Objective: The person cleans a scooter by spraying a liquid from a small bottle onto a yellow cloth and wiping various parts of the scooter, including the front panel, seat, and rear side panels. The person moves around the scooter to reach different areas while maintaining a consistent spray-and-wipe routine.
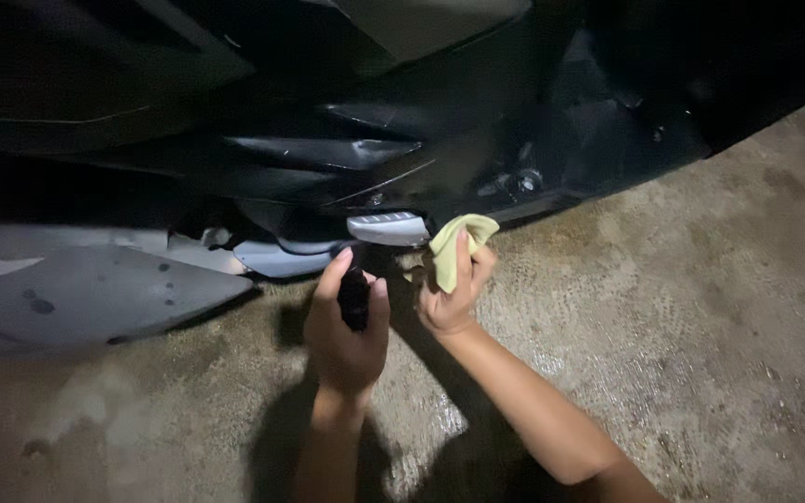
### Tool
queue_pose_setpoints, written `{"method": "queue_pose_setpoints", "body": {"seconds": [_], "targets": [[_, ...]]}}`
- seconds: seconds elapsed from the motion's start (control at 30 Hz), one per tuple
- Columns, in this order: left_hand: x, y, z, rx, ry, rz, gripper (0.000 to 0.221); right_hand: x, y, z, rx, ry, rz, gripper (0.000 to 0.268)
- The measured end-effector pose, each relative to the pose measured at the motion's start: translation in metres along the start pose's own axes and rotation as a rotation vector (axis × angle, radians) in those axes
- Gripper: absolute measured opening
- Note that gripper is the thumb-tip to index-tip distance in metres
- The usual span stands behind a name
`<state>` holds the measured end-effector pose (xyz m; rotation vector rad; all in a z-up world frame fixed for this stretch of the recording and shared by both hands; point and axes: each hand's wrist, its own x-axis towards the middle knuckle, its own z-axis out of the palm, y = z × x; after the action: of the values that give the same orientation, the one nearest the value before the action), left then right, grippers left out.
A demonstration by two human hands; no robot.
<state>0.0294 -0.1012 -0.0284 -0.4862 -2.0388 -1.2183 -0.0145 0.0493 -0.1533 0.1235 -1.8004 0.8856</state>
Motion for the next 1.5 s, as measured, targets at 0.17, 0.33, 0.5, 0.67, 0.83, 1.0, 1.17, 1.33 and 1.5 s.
{"method": "queue_pose_setpoints", "body": {"seconds": [0.17,0.33,0.5,0.67,0.83,1.0,1.17,1.33,1.5], "targets": [[-0.005,-0.017,0.007,-0.049,0.003,-0.06,0.043,0.006,0.002,0.001,-0.031,-0.049,-0.269,0.074],[-0.007,-0.033,0.007,0.066,0.184,0.033,0.04,0.048,-0.074,0.001,-0.143,-0.22,-0.301,0.055],[-0.017,-0.033,-0.01,-0.056,0.254,-0.06,0.046,0.082,-0.127,-0.003,-0.042,-0.328,-0.193,0.059],[-0.006,-0.035,-0.002,0.06,0.219,0.098,0.047,0.086,-0.096,-0.016,-0.087,-0.316,-0.285,0.054],[-0.011,-0.027,0.013,-0.113,0.071,0.07,0.043,0.069,-0.039,-0.03,-0.031,-0.286,-0.34,0.052],[-0.012,-0.016,0.013,-0.116,0.047,0.046,0.044,0.066,-0.053,-0.025,-0.003,-0.241,-0.281,0.053],[-0.01,-0.019,0.005,0.077,0.236,0.129,0.043,0.078,-0.102,-0.021,0.045,-0.34,-0.153,0.053],[-0.005,-0.019,0.009,0.03,0.159,0.128,0.04,0.1,-0.103,-0.03,-0.022,-0.362,-0.224,0.052],[-0.016,-0.008,0.026,0.029,0.023,0.151,0.04,0.076,-0.061,-0.049,0.054,-0.388,-0.208,0.05]]}}
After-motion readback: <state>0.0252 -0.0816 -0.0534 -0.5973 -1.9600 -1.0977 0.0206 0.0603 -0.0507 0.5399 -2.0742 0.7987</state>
